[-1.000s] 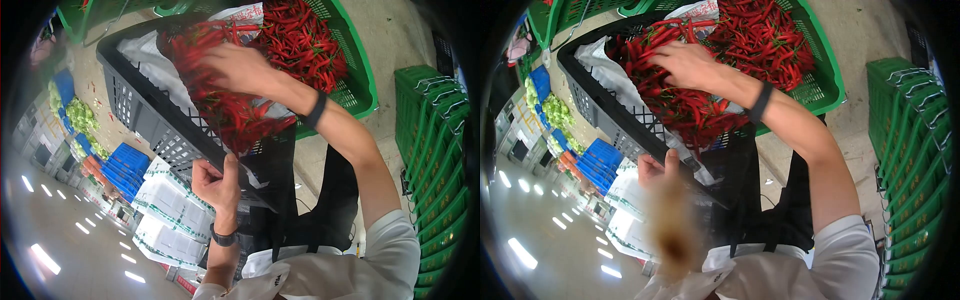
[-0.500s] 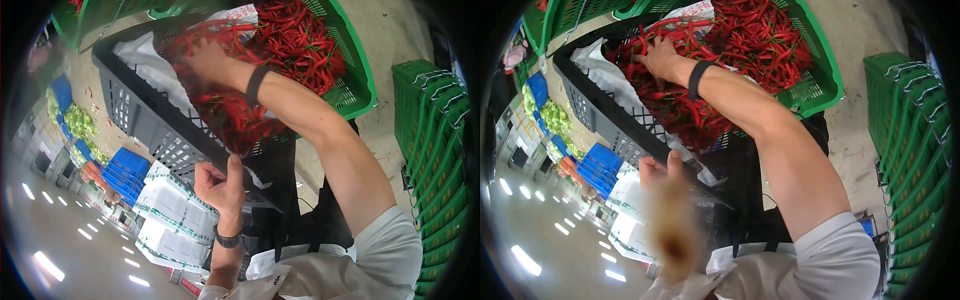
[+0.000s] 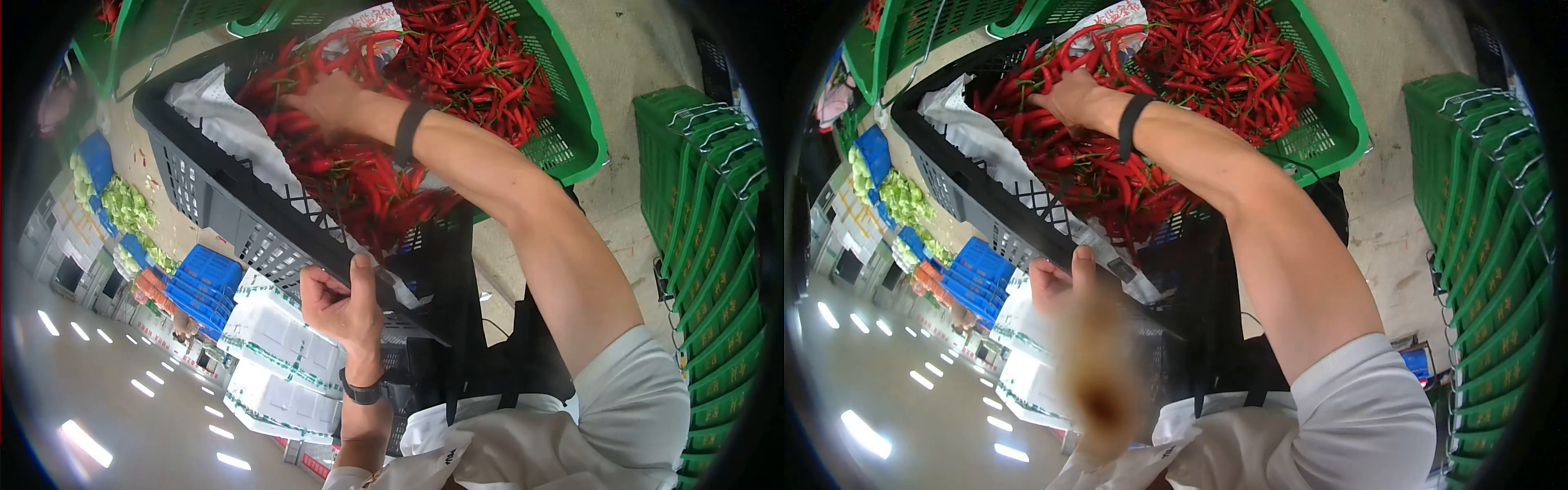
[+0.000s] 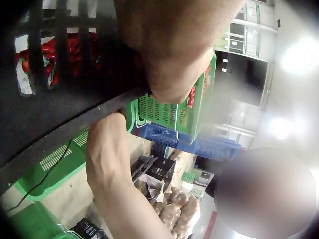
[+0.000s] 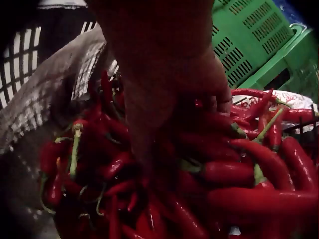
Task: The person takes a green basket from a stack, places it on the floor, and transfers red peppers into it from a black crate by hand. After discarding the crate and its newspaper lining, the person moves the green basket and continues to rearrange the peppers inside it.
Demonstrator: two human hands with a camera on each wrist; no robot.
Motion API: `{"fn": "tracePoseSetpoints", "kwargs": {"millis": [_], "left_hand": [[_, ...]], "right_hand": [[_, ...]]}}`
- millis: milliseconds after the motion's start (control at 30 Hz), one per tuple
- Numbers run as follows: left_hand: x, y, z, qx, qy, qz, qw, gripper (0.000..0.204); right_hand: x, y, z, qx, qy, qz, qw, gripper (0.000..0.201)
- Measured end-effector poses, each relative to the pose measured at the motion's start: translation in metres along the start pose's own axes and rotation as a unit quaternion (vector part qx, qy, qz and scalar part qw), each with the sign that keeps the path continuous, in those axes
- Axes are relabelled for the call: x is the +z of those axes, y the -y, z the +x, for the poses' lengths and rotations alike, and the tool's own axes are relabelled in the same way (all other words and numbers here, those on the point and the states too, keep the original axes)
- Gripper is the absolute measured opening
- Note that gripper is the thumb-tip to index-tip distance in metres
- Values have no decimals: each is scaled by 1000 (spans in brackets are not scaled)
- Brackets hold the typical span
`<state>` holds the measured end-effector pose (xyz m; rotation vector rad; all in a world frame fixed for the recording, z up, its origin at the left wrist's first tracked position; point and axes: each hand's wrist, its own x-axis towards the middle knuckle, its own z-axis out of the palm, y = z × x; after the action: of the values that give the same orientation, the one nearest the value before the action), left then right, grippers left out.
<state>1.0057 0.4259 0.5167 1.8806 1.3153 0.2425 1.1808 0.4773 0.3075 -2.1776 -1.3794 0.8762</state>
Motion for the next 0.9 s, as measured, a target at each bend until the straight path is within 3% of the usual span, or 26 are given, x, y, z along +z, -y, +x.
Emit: {"fn": "tracePoseSetpoints", "kwargs": {"millis": [33, 100, 167, 233, 300, 333, 367, 433, 500, 667, 767, 833, 900], "left_hand": [[-1, 3, 1, 2, -1, -2, 1000, 33], [-4, 8, 2, 29, 4, -7, 1000, 32], [-4, -1, 1, 18, 8, -7, 1000, 31], [-2, -6, 2, 11, 6, -4, 1000, 31], [-2, -7, 1, 31, 19, -10, 999, 29], [-4, -6, 1, 22, 25, -7, 999, 29], [-5, -3, 1, 22, 23, -6, 999, 29], [-5, 2, 1, 34, 16, -13, 999, 29], [-7, -5, 0, 24, 14, 0, 1000, 29], [-10, 0, 4, 31, 10, 13, 999, 28], [-9, 1, 4, 35, 7, -15, 999, 27], [-9, -4, 4, 32, 11, 10, 999, 26], [-11, -3, 4, 24, 16, 6, 1000, 26]], "right_hand": [[-2, -1, -5, -1, -1, -2, 1000, 97], [-4, -5, -29, 21, 109, 54, 992, 98], [-1, -18, -58, -2, 126, -3, 992, 94], [8, -39, -82, 9, 122, -28, 992, 87], [20, -56, -110, -31, 35, -99, 994, 75], [10, -60, -123, -27, 64, -96, 993, 67], [13, -69, -132, -29, 74, -111, 991, 75], [17, -89, -154, -53, 3, -130, 990, 69], [13, -108, -169, -52, -15, -140, 989, 66], [13, -159, -195, 96, 30, -116, 988, 78], [-16, -142, -183, 161, 43, -153, 974, 70], [-41, -102, -156, 150, -35, -17, 988, 62], [-32, -69, -127, 75, -159, 169, 970, 58]]}}
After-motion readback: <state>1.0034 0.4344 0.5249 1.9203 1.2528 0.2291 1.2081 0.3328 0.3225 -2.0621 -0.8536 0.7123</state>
